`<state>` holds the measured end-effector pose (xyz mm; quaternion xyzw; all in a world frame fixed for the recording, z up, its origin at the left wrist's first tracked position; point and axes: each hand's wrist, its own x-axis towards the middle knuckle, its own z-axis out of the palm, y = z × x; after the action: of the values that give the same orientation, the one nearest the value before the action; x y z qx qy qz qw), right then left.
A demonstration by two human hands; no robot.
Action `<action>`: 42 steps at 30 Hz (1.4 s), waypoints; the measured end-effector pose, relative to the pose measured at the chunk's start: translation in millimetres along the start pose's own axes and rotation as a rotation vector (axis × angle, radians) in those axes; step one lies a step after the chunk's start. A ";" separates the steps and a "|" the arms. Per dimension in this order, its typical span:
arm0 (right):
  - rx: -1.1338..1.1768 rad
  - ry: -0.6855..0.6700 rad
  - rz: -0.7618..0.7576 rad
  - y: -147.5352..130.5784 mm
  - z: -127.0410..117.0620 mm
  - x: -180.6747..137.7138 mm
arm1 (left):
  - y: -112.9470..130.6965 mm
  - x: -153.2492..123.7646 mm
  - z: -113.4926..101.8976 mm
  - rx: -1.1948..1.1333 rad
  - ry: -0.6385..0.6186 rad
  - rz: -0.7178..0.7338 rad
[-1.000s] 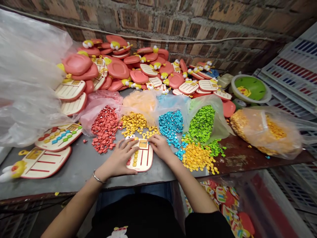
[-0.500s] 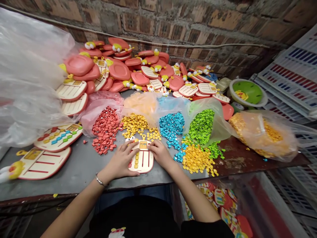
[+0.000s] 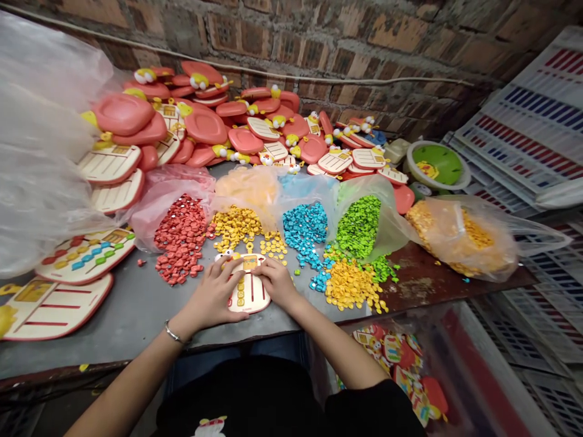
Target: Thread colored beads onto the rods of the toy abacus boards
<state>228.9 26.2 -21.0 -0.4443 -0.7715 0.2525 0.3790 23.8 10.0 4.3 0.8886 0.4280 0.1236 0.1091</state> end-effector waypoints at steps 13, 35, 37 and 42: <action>-0.376 0.030 0.108 24.6 -79.9 -3.8 | -3.5 -3.0 0.1 0.003 0.016 0.010; -0.149 0.018 0.079 20.8 -53.4 13.6 | 1.8 -3.2 -3.3 -0.070 0.002 0.077; -0.171 -0.008 0.027 19.6 -38.7 19.0 | 0.2 -3.3 -0.9 -0.056 -0.012 0.061; -0.252 -0.030 -0.029 22.5 -20.7 23.4 | -1.9 -3.0 2.1 -0.041 -0.029 0.049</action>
<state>249.3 58.5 -16.7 -0.4734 -0.8090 0.1547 0.3121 21.2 8.6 1.4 0.8980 0.4021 0.1218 0.1304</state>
